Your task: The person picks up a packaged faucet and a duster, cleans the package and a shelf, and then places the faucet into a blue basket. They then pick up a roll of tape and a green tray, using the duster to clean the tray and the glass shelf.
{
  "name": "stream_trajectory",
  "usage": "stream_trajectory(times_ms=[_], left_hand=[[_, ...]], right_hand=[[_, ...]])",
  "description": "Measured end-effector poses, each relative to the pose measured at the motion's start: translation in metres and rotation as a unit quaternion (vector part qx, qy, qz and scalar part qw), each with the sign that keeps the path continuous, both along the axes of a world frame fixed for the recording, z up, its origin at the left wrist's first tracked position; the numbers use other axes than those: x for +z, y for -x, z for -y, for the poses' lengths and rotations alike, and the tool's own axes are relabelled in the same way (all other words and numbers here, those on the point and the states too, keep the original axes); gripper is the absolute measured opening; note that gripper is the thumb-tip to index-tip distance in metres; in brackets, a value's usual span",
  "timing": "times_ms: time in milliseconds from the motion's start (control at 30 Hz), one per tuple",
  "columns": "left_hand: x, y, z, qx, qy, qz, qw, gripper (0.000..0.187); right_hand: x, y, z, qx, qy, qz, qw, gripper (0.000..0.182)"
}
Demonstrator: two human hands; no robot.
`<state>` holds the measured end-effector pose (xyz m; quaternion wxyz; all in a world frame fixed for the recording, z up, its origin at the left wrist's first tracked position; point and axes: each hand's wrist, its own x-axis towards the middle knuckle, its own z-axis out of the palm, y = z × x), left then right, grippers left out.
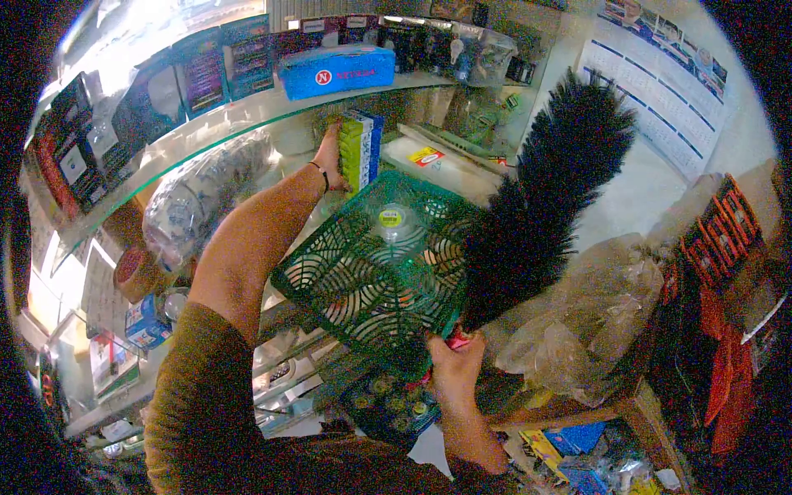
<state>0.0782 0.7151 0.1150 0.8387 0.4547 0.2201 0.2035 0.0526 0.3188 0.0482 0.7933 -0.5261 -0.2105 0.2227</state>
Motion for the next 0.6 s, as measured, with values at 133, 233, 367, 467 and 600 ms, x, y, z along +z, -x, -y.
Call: stream_trajectory(times_ms=[133, 233, 367, 467, 600], left_hand=[[-0.002, -0.009, -0.010, 0.006, 0.000, -0.040, 0.999, 0.080], [-0.009, -0.019, -0.018, -0.006, 0.005, -0.005, 1.000, 0.097], [0.014, -0.005, 0.015, -0.008, -0.006, -0.002, 1.000, 0.098], [0.011, -0.013, 0.004, 0.031, 0.000, -0.024, 0.999, 0.098], [0.023, -0.004, 0.018, 0.037, -0.023, -0.049, 0.998, 0.098]], right_hand=[[-0.008, -0.003, 0.004, -0.014, 0.008, 0.011, 1.000, 0.024], [-0.010, -0.007, 0.005, 0.000, 0.014, 0.005, 1.000, 0.026], [-0.007, -0.007, 0.007, 0.007, 0.022, -0.027, 0.999, 0.027], [0.007, -0.006, 0.008, 0.047, 0.020, -0.049, 0.998, 0.027], [-0.006, -0.010, 0.007, 0.012, -0.001, -0.034, 0.999, 0.029]])
